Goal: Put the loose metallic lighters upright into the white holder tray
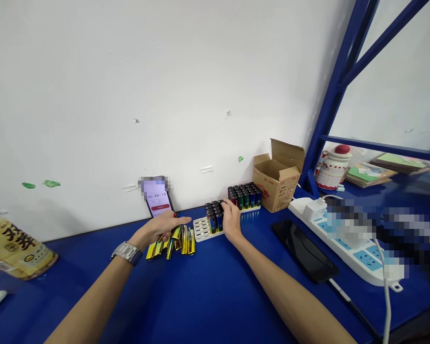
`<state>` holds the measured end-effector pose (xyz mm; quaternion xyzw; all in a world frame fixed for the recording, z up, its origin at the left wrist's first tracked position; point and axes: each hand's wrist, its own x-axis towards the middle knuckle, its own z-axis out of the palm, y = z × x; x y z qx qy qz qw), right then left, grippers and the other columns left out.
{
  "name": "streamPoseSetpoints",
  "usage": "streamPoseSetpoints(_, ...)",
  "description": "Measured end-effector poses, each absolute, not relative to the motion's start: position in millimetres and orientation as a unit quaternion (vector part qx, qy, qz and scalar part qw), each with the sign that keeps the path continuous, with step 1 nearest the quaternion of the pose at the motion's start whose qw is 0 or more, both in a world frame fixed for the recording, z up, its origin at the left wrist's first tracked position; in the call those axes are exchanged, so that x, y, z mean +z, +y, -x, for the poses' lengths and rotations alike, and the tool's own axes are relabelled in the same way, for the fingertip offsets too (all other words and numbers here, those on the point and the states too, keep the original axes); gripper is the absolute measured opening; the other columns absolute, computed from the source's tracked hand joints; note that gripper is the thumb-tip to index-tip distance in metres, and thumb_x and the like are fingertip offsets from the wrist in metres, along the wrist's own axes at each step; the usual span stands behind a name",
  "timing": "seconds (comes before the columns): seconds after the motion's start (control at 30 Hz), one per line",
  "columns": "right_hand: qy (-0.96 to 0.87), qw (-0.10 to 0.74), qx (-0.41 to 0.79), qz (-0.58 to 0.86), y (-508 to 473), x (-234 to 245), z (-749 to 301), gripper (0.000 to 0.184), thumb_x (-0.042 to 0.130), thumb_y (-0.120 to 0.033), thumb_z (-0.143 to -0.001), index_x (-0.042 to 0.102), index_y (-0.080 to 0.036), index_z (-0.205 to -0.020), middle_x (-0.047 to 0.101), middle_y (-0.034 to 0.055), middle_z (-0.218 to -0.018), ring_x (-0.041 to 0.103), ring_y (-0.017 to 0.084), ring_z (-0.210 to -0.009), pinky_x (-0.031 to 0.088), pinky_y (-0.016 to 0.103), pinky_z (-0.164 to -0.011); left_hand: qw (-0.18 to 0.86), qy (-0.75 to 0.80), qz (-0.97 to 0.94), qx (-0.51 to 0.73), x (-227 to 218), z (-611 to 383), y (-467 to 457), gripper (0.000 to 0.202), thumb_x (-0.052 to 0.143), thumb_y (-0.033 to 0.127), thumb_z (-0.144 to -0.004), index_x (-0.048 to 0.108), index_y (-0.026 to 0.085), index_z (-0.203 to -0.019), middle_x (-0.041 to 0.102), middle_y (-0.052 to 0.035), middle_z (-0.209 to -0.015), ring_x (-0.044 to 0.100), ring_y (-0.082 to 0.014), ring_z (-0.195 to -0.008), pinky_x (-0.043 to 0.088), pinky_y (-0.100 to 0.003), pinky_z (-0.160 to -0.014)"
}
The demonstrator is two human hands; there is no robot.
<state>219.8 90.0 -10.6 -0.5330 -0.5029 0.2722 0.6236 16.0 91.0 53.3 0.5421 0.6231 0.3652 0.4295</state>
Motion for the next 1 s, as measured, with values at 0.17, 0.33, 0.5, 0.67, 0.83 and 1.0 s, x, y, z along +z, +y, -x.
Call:
streamPoseSetpoints(0.17,-0.503,0.633,0.287,0.514,90.5,-13.3,-220.4,0.036,0.037,-0.038,-0.082,0.066,-0.018,-0.085,0.063,0.004,-0.074,0.053,0.021,-0.074,0.039,0.03,-0.071,0.502,0.631,-0.535,0.251,56.9,-22.9,86.8,0.036,0.082,0.039,-0.051,0.054,0.019,-0.061,0.055,0.0004,-0.045,0.038,-0.0098,-0.028,0.022,-0.02,-0.029)
streamPoseSetpoints(0.33,-0.502,0.634,0.286,0.514,91.2,-14.5,-220.6,0.035,0.037,-0.039,-0.082,0.065,-0.017,-0.086,0.063,0.0044,-0.076,0.053,0.022,-0.076,0.039,0.031,-0.073,0.495,0.644,-0.516,0.272,52.6,-21.7,82.8,0.029,0.076,0.029,-0.057,0.054,0.019,-0.071,0.052,0.0033,-0.045,0.052,-0.0155,-0.037,0.037,-0.023,-0.036)
streamPoseSetpoints(0.5,-0.509,0.629,0.292,0.51,89.8,-13.4,-221.1,0.036,0.036,-0.038,-0.083,0.065,-0.017,-0.086,0.064,0.0054,-0.078,0.054,0.022,-0.076,0.038,0.031,-0.073,0.421,0.654,-0.557,0.291,48.7,-20.3,77.3,0.033,0.063,0.018,-0.064,0.057,0.018,-0.096,0.061,0.0009,-0.059,0.067,-0.0221,-0.06,0.051,-0.029,-0.056)
streamPoseSetpoints(0.67,-0.51,0.632,0.291,0.505,89.3,-14.0,-221.2,0.036,0.037,-0.038,-0.083,0.065,-0.017,-0.088,0.064,0.005,-0.079,0.054,0.022,-0.077,0.039,0.031,-0.074,0.059,0.687,-0.71,0.143,41.9,-23.5,66.2,0.04,0.05,0.016,-0.073,0.058,0.018,-0.112,0.069,-0.0083,-0.074,0.067,-0.0253,-0.066,0.046,-0.031,-0.062)
streamPoseSetpoints(0.83,-0.51,0.634,0.292,0.503,89.5,-14.6,-221.2,0.035,0.037,-0.037,-0.083,0.065,-0.017,-0.087,0.065,0.0049,-0.08,0.055,0.023,-0.078,0.039,0.031,-0.074,-0.14,0.675,-0.721,0.074,23.3,-38.9,50.3,0.037,0.033,0.032,-0.089,0.063,0.012,-0.1,0.067,-0.0199,-0.089,0.064,-0.0335,-0.087,0.047,-0.039,-0.073)
streamPoseSetpoints(1.0,-0.504,0.633,0.3,0.505,89.4,-14.8,-221.0,0.036,0.038,-0.038,-0.083,0.065,-0.016,-0.088,0.065,0.0059,-0.083,0.055,0.023,-0.079,0.038,0.031,-0.073,-0.126,0.66,-0.73,0.123,-2.5,-48.2,47.5,0.061,0.022,0.048,-0.093,0.048,0.009,-0.134,0.049,-0.0245,-0.135,0.042,-0.037,-0.128,0.038,-0.048,-0.098)
